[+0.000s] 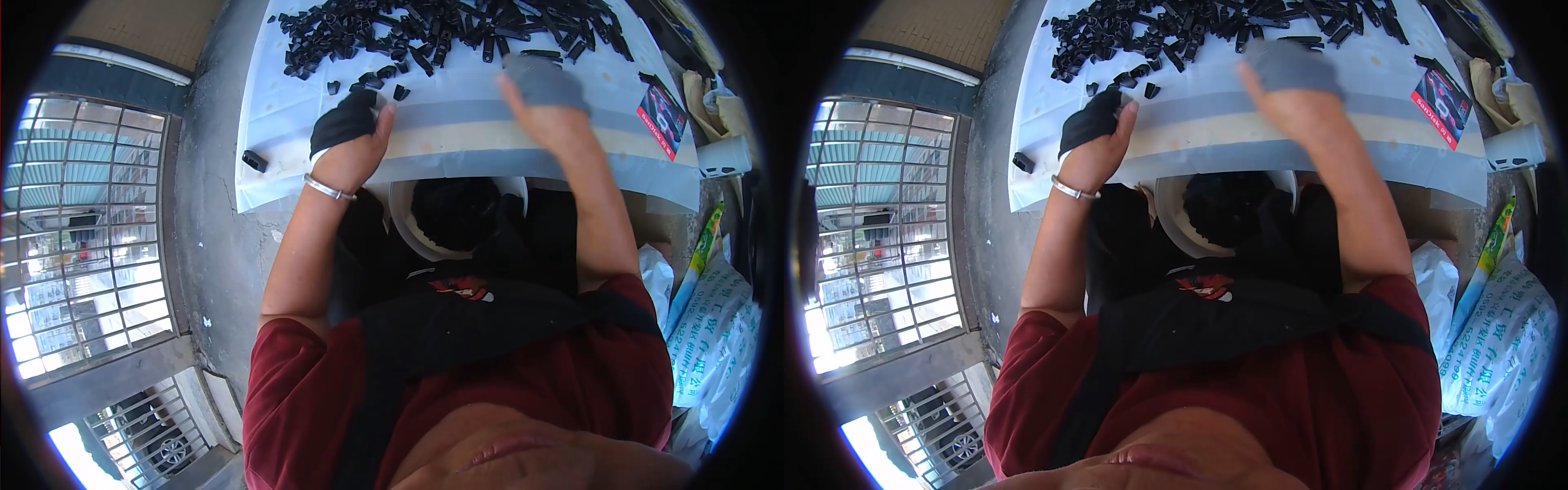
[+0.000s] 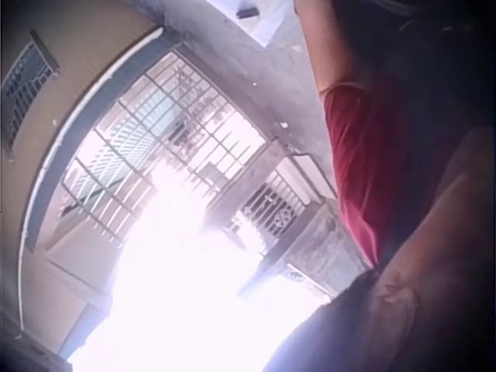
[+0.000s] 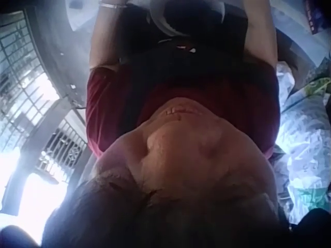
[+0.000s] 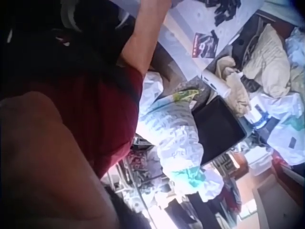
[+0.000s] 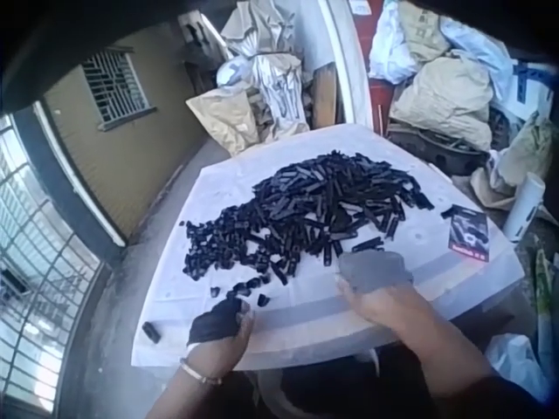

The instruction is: Attaching small black plastic components to a long strap at a workstation.

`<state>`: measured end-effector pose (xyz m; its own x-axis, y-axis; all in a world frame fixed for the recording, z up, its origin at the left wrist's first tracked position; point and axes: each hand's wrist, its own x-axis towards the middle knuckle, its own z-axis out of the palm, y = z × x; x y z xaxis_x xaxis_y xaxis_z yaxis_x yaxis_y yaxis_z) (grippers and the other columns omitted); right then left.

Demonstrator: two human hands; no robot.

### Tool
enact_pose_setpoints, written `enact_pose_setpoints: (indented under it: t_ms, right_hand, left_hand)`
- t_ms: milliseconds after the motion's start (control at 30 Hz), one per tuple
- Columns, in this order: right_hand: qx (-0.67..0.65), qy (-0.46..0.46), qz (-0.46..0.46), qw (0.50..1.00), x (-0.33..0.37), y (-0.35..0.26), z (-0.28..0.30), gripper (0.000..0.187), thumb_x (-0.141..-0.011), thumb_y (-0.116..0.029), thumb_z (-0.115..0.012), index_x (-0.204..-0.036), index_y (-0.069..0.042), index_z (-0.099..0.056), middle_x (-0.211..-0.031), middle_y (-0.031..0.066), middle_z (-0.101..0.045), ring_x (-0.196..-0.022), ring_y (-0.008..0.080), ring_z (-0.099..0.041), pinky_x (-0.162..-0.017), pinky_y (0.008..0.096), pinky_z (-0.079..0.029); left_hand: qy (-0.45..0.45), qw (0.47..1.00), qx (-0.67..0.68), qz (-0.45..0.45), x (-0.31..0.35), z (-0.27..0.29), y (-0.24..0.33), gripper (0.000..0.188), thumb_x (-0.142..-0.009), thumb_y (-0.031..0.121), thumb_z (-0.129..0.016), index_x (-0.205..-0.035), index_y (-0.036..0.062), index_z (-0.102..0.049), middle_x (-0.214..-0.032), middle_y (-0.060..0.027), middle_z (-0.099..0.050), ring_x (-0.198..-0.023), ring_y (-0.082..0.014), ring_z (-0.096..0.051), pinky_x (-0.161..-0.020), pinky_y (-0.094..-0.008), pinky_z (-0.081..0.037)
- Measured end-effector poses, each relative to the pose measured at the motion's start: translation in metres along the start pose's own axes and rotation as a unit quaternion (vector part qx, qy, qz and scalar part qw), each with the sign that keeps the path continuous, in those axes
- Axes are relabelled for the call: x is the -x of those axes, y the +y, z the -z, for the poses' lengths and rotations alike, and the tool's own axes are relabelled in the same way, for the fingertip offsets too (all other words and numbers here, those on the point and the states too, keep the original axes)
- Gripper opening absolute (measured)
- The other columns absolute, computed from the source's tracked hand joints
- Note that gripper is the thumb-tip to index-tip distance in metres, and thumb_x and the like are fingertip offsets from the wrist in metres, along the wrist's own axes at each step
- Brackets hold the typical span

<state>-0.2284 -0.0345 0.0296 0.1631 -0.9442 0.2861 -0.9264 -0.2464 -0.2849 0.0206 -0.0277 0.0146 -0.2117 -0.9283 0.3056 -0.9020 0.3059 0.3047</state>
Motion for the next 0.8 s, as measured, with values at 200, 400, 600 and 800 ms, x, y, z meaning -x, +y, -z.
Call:
enact_pose_setpoints:
  t_ms: [200, 400, 600, 800]
  right_hand:
    - [0.118, -0.05, -0.135, 0.983, -0.018, 0.041, -0.007, 0.044, -0.083, -0.046, -0.044, -0.103, -0.009, -0.059, -0.1, 0.0159, -0.059, -0.091, 0.0325, -0.055, -0.081, 0.0395, -0.043]
    - [0.075, -0.034, 0.078, 0.994, -0.006, 0.011, -0.021, 0.037, -0.083, -0.039, -0.051, -0.104, -0.01, -0.058, -0.105, 0.0134, -0.056, -0.095, 0.0314, -0.053, -0.079, 0.04, -0.044]
    - [-0.178, 0.063, 0.116, 0.975, 0.005, 0.008, -0.028, 0.03, -0.081, -0.023, -0.058, -0.106, -0.005, -0.055, -0.098, 0.0143, -0.057, -0.088, 0.025, -0.057, -0.075, 0.0327, -0.046]
    - [-0.344, -0.06, 0.092, 0.933, 0.018, -0.025, -0.037, 0.033, -0.083, -0.023, -0.057, -0.107, -0.001, -0.051, -0.089, 0.0127, -0.055, -0.078, 0.022, -0.054, -0.07, 0.031, -0.044]
  left_hand:
    - [0.013, 0.993, -0.087, -0.079, -0.027, -0.031, 0.006, 0.019, -0.079, 0.023, -0.051, -0.088, 0.0098, -0.061, -0.089, -0.0107, -0.061, -0.081, -0.0265, -0.059, -0.065, -0.0369, -0.049]
    - [0.01, 0.992, -0.108, -0.069, -0.026, -0.042, -0.006, 0.018, -0.079, 0.022, -0.05, -0.086, 0.009, -0.061, -0.088, -0.0133, -0.061, -0.078, -0.0273, -0.06, -0.065, -0.0381, -0.049]
    - [-0.054, 0.987, 0.154, 0.009, -0.011, -0.019, 0.007, 0.027, -0.085, 0.028, -0.048, -0.087, 0.0034, -0.06, -0.075, -0.0144, -0.062, -0.067, -0.0286, -0.06, -0.062, -0.0355, -0.047]
    - [-0.095, 0.903, 0.414, 0.06, 0.015, -0.019, 0.026, 0.023, -0.087, 0.018, -0.052, -0.101, 0.0012, -0.055, -0.075, -0.0027, -0.059, -0.06, -0.0093, -0.051, -0.052, -0.0219, -0.042]
